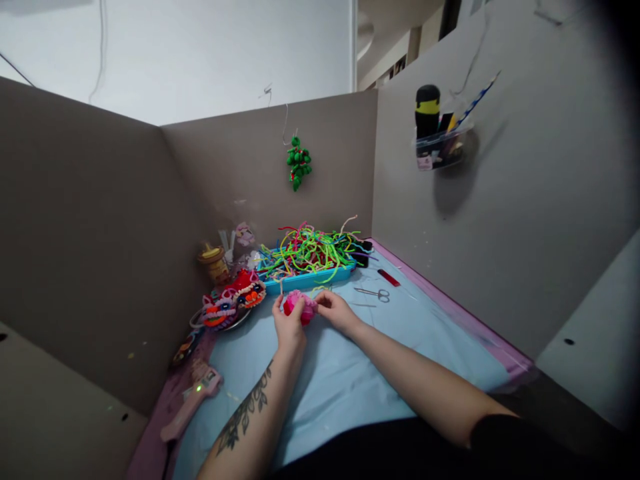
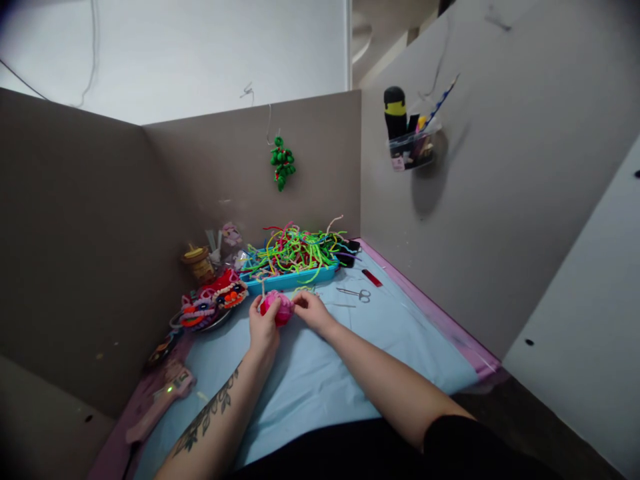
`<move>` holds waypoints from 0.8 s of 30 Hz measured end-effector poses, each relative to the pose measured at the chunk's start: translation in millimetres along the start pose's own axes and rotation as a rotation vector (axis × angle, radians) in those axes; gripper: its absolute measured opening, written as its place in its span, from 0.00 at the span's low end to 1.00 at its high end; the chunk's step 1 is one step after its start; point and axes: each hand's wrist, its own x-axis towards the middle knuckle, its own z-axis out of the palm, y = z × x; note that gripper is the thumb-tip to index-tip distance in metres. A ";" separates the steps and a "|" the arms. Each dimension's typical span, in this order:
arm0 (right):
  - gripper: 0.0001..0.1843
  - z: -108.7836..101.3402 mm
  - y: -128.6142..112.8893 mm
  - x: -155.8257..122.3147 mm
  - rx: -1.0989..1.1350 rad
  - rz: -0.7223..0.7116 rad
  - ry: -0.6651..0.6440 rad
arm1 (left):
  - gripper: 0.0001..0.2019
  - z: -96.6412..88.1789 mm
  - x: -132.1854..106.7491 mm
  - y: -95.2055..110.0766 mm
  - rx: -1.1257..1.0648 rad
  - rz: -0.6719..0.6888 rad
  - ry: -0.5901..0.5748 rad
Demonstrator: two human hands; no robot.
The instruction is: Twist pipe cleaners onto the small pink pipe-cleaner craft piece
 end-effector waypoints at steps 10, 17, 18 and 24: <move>0.08 1.1 2.0 0.8 0.017 -0.028 0.030 | 0.19 0.8 8.2 5.9 -0.226 -0.180 -0.037; 0.04 4.5 -5.2 -7.2 -0.140 -0.139 0.126 | 0.09 1.6 9.9 16.0 -0.358 -0.313 -0.126; 0.05 5.1 -6.0 -8.0 -0.163 -0.152 0.138 | 0.08 2.2 9.5 18.2 -0.374 -0.335 -0.117; 0.06 6.9 -6.0 -5.6 -0.002 -0.114 0.126 | 0.07 3.8 7.1 26.0 -0.413 -0.381 -0.117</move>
